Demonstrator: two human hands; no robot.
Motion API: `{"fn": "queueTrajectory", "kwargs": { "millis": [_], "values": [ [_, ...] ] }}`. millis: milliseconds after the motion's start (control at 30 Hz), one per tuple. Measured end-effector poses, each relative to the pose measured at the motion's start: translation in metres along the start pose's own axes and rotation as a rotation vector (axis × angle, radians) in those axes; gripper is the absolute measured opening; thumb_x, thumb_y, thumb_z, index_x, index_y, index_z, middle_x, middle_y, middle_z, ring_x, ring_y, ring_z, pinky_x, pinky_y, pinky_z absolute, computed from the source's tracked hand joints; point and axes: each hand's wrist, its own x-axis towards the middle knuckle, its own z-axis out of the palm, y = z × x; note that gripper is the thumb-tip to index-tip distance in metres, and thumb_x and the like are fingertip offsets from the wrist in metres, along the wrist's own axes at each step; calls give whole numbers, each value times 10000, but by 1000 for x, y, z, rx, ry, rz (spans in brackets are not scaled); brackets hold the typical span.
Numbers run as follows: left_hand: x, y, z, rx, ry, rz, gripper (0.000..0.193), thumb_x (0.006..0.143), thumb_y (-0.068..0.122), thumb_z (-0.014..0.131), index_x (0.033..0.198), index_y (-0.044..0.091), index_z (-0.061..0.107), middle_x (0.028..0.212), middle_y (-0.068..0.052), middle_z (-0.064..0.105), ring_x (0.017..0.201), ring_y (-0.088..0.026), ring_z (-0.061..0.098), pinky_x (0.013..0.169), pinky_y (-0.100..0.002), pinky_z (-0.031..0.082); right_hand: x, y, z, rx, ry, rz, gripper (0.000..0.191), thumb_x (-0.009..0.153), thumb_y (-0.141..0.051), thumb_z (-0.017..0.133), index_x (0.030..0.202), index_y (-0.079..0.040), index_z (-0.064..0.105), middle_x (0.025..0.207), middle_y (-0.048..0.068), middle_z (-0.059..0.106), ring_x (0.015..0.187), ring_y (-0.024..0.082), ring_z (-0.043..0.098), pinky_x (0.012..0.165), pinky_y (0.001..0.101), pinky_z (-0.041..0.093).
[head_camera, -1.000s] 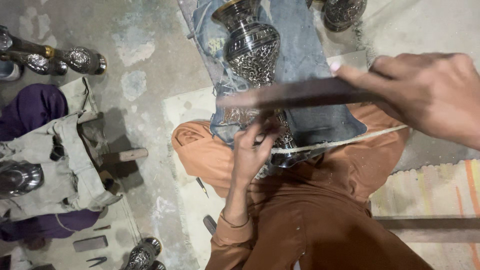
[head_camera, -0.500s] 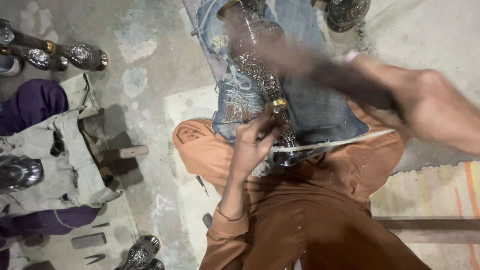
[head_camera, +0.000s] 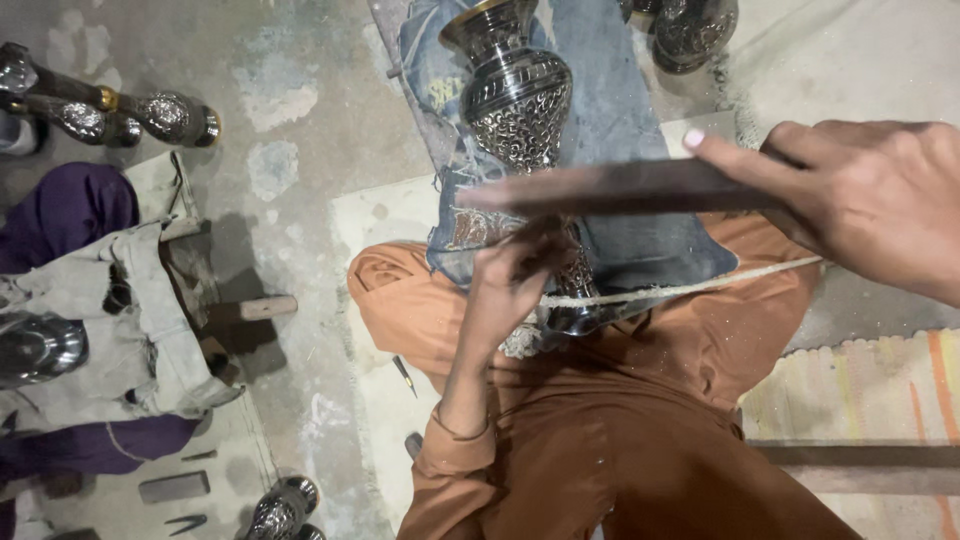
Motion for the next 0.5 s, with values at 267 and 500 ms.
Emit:
{"fn": "queueTrajectory", "kwargs": {
  "millis": [267,500],
  "values": [
    [-3,-3,3,-169,15,-45,491,947,-59,718,1410,30,582,1083,-98,783,998,-194,785,880,-309,655,14,14,-28,625,360,-30,705,922,-255,661,1566,-118,409,972,147,638,788,300,657,672,429,536],
    [-6,3,7,-101,75,-17,427,941,-55,737,1335,48,610,1057,-59,771,973,-175,791,856,-291,666,26,-1,-19,192,-69,3,732,971,-382,619,1631,-310,309,957,27,706,633,165,692,481,303,554]
  ]
}}
